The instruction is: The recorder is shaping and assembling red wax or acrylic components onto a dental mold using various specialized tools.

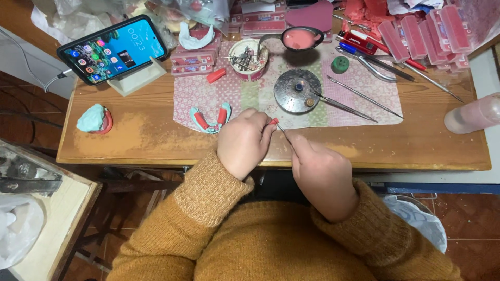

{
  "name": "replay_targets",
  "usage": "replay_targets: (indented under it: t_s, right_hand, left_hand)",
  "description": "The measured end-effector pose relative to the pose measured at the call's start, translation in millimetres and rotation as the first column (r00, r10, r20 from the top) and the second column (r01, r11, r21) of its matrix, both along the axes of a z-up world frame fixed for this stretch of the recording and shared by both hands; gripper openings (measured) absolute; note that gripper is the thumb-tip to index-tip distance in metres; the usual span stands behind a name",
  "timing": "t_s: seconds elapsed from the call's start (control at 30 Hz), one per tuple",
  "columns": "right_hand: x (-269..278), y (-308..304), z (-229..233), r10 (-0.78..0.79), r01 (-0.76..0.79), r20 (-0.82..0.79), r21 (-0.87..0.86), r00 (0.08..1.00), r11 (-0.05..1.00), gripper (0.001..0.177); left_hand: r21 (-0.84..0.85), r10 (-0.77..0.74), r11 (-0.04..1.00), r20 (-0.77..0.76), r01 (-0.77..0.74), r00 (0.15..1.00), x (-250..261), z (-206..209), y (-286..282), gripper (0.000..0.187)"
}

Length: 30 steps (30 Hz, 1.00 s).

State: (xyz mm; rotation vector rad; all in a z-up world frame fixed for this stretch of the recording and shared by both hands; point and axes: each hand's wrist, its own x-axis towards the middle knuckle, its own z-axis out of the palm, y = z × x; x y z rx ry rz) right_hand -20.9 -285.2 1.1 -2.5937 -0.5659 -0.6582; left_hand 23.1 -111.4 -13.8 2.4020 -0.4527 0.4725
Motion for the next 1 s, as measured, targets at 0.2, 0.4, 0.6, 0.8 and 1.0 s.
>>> replay_targets:
  t_s: [0.2,0.4,0.6,0.8,1.0]
  right_hand:
    - [0,1,0,0.015,-0.015,0.002,-0.005,1.000,1.000,0.020]
    - [3,1,-6,0.004,-0.004,0.006,-0.051,1.000,0.999,0.020]
    - [7,-1,-5,0.032,-0.033,-0.016,-0.117,0.999,0.993,0.030]
    - [13,-2,-1,0.052,-0.066,-0.092,-0.157,0.994,0.985,0.031]
    - [18,-4,-2,0.071,-0.107,-0.157,-0.237,0.985,0.966,0.033]
  left_hand:
    - [-0.001,-0.006,1.000,0.018,0.006,1.000,0,-1,0,0.016]
    - [0.015,-0.005,1.000,0.005,0.005,1.000,3,-2,0,0.015]
    - [0.018,0.000,1.000,-0.003,0.000,1.000,4,-4,0,0.018]
    - [-0.002,-0.001,1.000,0.020,0.001,1.000,3,-6,0,0.017]
    - [-0.028,-0.003,1.000,0.016,0.004,1.000,1,-5,0,0.014]
